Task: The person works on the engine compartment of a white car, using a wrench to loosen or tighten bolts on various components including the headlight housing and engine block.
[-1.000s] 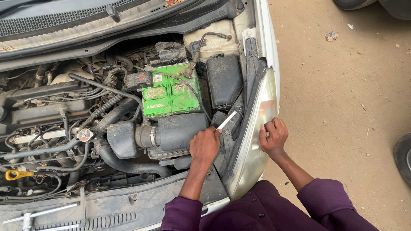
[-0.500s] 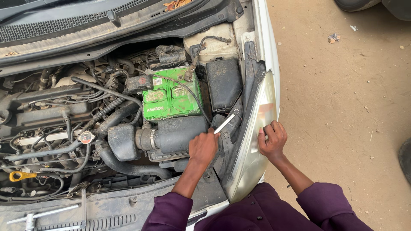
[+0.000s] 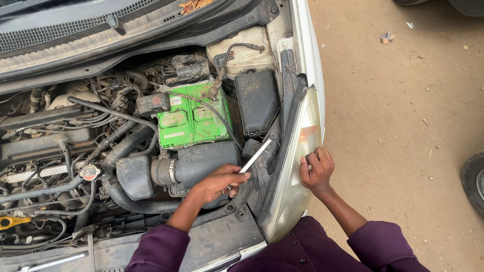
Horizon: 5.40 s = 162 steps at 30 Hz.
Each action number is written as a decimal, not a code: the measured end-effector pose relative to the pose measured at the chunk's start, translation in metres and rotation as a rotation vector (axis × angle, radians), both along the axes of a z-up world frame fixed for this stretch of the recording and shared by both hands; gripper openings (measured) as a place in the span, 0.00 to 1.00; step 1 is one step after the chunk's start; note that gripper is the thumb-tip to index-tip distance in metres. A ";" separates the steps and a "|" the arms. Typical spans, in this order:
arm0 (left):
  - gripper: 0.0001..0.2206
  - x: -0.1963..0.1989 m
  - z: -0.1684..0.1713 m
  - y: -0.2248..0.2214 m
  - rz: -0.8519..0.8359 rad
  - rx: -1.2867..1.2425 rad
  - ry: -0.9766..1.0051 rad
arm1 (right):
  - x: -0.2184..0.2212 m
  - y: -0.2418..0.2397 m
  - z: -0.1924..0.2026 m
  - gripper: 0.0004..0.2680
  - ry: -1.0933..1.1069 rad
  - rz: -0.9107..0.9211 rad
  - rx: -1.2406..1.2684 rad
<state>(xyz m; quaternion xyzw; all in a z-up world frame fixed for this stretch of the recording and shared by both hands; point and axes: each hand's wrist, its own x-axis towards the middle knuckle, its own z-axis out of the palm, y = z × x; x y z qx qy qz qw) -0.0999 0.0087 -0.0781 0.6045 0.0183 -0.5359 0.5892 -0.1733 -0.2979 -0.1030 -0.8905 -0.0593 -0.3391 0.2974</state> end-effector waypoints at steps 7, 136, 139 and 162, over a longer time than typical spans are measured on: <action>0.15 -0.046 0.006 -0.003 0.614 -0.147 0.003 | 0.000 0.000 -0.005 0.08 0.018 -0.013 -0.007; 0.16 0.182 0.109 -0.123 0.017 0.976 -1.504 | 0.002 -0.006 -0.010 0.07 -0.042 0.002 0.048; 0.15 0.185 0.109 -0.123 0.018 0.983 -1.487 | 0.003 -0.007 -0.008 0.07 -0.046 0.002 0.050; 0.18 0.002 0.020 0.037 0.937 0.497 -0.753 | 0.002 -0.003 -0.003 0.08 -0.019 0.008 0.044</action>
